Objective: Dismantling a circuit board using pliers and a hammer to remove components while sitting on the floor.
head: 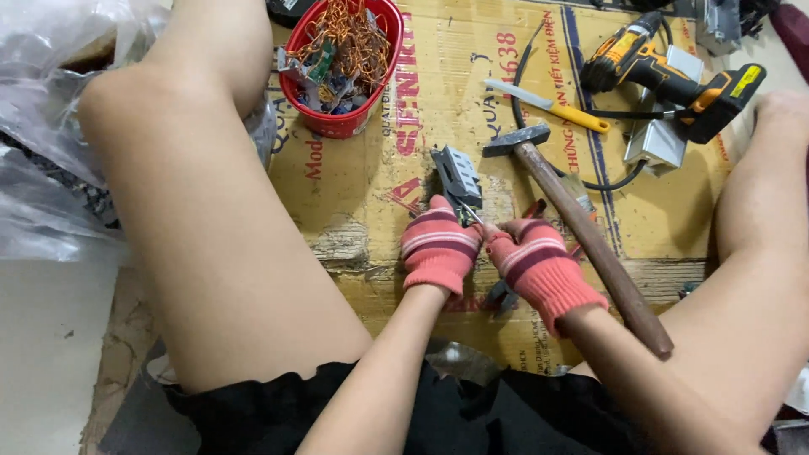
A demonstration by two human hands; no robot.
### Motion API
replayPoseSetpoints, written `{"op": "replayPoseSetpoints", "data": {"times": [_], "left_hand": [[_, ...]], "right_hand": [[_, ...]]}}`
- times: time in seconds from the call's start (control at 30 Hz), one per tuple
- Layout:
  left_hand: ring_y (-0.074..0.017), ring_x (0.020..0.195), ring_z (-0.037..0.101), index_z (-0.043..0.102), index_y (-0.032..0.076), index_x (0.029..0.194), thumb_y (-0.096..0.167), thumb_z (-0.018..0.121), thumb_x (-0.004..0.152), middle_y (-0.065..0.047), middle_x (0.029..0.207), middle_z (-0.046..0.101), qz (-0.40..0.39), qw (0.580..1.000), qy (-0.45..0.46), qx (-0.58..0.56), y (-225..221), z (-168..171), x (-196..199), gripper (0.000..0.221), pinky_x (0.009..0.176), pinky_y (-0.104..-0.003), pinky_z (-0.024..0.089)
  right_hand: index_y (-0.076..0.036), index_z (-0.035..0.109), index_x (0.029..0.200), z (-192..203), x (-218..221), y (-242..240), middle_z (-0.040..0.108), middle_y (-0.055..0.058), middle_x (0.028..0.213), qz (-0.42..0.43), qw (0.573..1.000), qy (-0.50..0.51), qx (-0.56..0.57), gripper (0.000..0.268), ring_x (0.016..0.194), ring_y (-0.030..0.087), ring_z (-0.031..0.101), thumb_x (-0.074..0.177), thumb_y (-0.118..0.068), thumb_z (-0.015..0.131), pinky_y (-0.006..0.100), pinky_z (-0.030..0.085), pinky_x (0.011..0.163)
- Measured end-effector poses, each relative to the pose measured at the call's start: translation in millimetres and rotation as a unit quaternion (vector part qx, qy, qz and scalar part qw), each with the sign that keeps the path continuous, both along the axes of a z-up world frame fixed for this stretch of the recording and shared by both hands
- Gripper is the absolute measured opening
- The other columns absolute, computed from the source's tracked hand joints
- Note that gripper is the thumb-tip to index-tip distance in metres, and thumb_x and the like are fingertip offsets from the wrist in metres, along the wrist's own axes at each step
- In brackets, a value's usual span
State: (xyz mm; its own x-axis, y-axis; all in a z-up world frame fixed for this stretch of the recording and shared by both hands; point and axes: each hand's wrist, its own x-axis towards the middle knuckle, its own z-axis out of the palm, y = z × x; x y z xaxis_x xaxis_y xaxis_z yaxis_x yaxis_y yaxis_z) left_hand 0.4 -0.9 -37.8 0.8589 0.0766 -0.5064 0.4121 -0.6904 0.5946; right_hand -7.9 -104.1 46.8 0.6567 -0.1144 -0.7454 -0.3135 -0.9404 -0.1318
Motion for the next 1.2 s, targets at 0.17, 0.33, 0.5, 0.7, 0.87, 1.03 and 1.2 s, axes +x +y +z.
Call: {"op": "replayPoseSetpoints", "data": {"times": [0.17, 0.33, 0.5, 0.7, 0.87, 1.03, 1.2], "left_hand": [[-0.0435, 0.112, 0.068, 0.052, 0.009, 0.127, 0.058, 0.06, 0.084, -0.022, 0.114, 0.071, 0.0, 1.0, -0.003, -0.005, -1, -8, 2, 0.065, 0.092, -0.058, 0.055], [-0.0445, 0.111, 0.068, 0.05, 0.009, 0.133, 0.06, 0.061, 0.083, -0.023, 0.115, 0.071, 0.001, 1.0, -0.005, -0.006, 0, -18, 4, 0.073, 0.091, -0.058, 0.056], [-0.0455, 0.111, 0.068, 0.048, 0.008, 0.14, 0.062, 0.061, 0.082, -0.023, 0.116, 0.071, -0.006, 1.0, -0.008, -0.009, -1, -5, 3, 0.08, 0.09, -0.058, 0.056], [-0.0437, 0.128, 0.058, 0.023, 0.021, 0.16, 0.059, 0.065, 0.085, -0.023, 0.135, 0.061, 0.028, 0.998, 0.033, -0.055, 9, 9, 0, 0.093, 0.104, -0.06, 0.05], [-0.0347, 0.138, 0.052, 0.033, 0.024, 0.154, 0.046, 0.077, 0.08, -0.011, 0.148, 0.053, 0.047, 0.991, 0.04, -0.116, 11, 9, 11, 0.089, 0.112, -0.052, 0.046], [-0.0294, 0.127, 0.062, 0.044, 0.033, 0.147, 0.045, 0.079, 0.072, -0.006, 0.134, 0.064, 0.079, 0.988, 0.067, -0.114, 2, -13, 24, 0.083, 0.104, -0.047, 0.053], [-0.0283, 0.121, 0.066, 0.056, 0.034, 0.14, 0.036, 0.075, 0.073, -0.005, 0.123, 0.07, 0.046, 0.995, 0.059, -0.066, 17, -17, 44, 0.07, 0.098, -0.046, 0.056]], "right_hand": [[-0.025, 0.062, 0.138, -48, -24, -25, 0.06, 0.017, 0.14, -0.102, 0.981, -0.157, 0.052, 0.051, 0.135, 0.035, 0.053, 0.09, -0.038, 0.05, 0.05, 0.045, 0.112], [-0.012, 0.057, 0.138, -27, -51, 17, 0.064, 0.03, 0.124, -0.189, 0.962, -0.177, 0.083, 0.043, 0.126, 0.044, 0.059, 0.102, -0.032, 0.044, 0.057, 0.046, 0.11], [-0.012, 0.06, 0.132, -36, -44, 10, 0.066, 0.027, 0.126, -0.167, 0.968, -0.179, 0.059, 0.044, 0.128, 0.042, 0.059, 0.098, -0.037, 0.048, 0.053, 0.048, 0.111], [-0.012, 0.064, 0.137, -33, -19, -6, 0.067, 0.026, 0.127, -0.118, 0.974, -0.186, 0.044, 0.046, 0.129, 0.04, 0.058, 0.096, -0.025, 0.048, 0.051, 0.048, 0.109], [-0.015, 0.064, 0.136, -33, -25, -7, 0.066, 0.022, 0.133, -0.096, 0.98, -0.168, 0.043, 0.048, 0.132, 0.038, 0.057, 0.092, -0.029, 0.051, 0.051, 0.047, 0.111], [-0.016, 0.061, 0.139, 17, -45, 4, 0.063, 0.022, 0.136, -0.164, 0.972, -0.142, 0.094, 0.049, 0.133, 0.039, 0.056, 0.092, -0.018, 0.048, 0.054, 0.044, 0.113], [-0.003, 0.065, 0.13, -7, -57, -46, 0.061, 0.026, 0.136, -0.179, 0.937, -0.26, 0.148, 0.042, 0.131, 0.045, 0.054, 0.09, -0.015, 0.057, 0.057, 0.045, 0.11]]}}
